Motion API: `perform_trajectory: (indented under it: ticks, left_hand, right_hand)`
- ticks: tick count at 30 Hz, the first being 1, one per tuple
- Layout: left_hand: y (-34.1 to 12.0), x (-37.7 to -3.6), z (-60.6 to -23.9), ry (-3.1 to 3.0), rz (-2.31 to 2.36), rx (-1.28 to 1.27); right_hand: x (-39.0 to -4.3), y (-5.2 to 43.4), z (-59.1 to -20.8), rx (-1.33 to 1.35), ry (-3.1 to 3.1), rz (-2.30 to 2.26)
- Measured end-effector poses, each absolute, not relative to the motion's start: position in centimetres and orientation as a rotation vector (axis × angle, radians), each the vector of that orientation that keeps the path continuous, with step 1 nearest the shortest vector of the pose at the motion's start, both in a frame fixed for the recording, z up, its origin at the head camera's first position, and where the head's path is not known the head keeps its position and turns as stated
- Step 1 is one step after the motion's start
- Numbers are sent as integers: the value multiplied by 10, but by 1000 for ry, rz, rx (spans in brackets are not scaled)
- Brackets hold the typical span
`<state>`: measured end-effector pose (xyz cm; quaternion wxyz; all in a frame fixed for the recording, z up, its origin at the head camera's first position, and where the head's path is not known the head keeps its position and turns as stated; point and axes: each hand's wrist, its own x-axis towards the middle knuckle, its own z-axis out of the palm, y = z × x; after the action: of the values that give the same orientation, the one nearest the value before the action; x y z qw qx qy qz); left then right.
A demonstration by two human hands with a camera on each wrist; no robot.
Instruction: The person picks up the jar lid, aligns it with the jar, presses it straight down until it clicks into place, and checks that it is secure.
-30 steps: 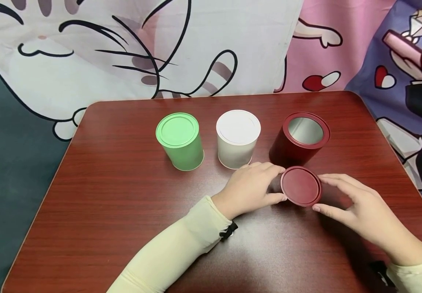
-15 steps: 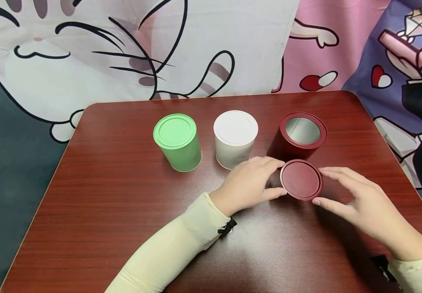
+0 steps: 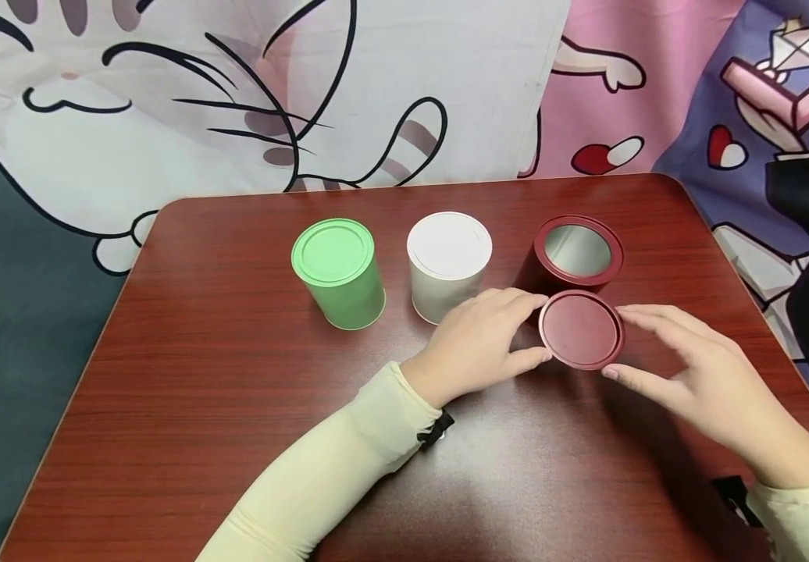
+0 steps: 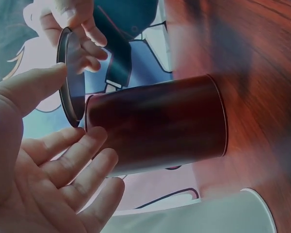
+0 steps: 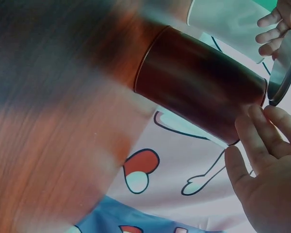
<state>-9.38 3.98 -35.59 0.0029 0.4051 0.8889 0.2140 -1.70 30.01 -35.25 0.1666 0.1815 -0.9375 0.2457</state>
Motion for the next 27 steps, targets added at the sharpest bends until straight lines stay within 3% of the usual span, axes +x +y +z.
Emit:
perform_trajectory:
  ticks: [27]
  left_hand:
    - [52,-119,-333,2704,669,1241]
  right_hand:
    - [-35,307,-342,429,-2714,695]
